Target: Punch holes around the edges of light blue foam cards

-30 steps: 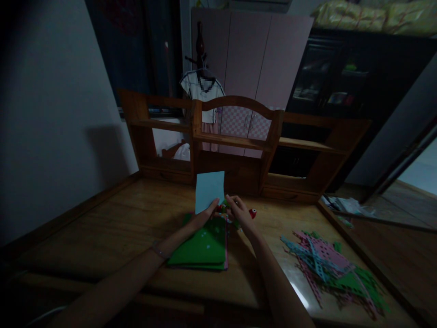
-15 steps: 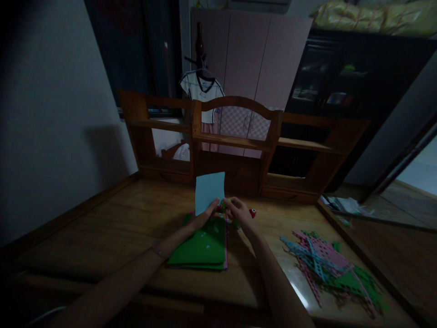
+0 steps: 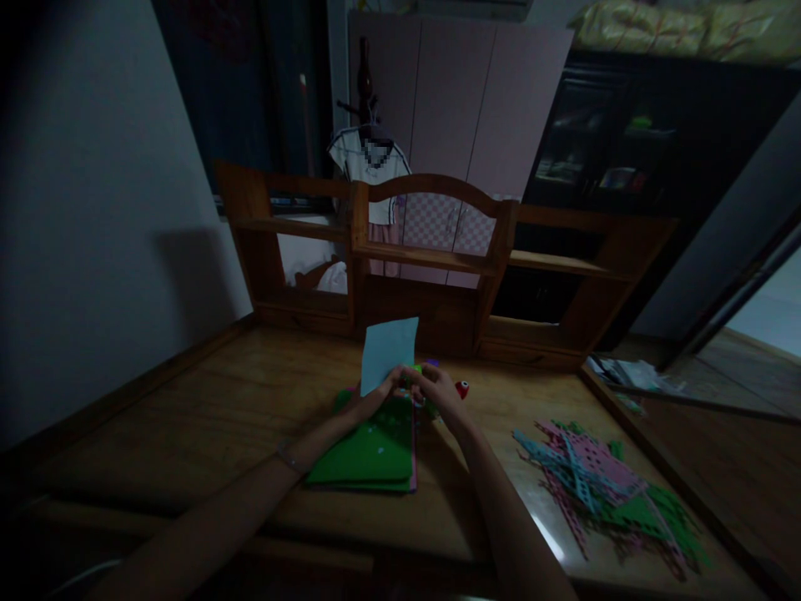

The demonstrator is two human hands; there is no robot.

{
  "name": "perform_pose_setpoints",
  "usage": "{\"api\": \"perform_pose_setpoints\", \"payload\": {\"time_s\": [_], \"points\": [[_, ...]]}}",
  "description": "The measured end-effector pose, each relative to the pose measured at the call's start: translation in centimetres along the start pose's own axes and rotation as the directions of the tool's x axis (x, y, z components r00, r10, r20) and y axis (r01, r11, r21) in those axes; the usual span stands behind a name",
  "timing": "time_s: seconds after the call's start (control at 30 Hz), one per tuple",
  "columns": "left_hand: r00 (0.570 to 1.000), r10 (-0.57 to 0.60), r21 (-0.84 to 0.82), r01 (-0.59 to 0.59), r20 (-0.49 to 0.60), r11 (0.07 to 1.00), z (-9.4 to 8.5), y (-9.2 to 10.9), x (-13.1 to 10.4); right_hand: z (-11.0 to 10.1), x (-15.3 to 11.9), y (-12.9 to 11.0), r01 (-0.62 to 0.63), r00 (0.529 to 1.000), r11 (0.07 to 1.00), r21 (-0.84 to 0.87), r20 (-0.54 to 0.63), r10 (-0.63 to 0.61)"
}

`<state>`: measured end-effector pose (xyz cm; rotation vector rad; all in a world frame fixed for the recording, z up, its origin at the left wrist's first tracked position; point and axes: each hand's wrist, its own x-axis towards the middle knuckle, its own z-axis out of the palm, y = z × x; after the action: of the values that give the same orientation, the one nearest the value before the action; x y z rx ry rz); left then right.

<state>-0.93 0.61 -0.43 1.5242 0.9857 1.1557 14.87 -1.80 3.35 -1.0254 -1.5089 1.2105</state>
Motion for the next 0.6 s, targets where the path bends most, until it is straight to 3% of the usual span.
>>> {"api": "perform_pose_setpoints", "payload": {"time_s": [0.33, 0.43, 0.6], "points": [[0.996, 0.071, 0.024, -0.070, -0.045, 0.997, -0.1, 1.8, -1.2, 0.2, -0.1, 0.1, 0.018, 1.000, 0.999, 0.038, 0.009, -0.018], [0.996, 0.041, -0.017, -0.043, -0.081, 0.999, 0.0, 2.5, -1.4, 0.3, -0.2, -0.1, 0.033, 0.999, 0.997, 0.064, 0.032, -0.035], [0.998, 0.036, -0.053, -0.038, -0.043, 0.998, 0.1, 2.9, -1.5, 0.3, -0.3, -0.2, 0.025, 0.998, 0.997, 0.068, 0.057, -0.029]]}}
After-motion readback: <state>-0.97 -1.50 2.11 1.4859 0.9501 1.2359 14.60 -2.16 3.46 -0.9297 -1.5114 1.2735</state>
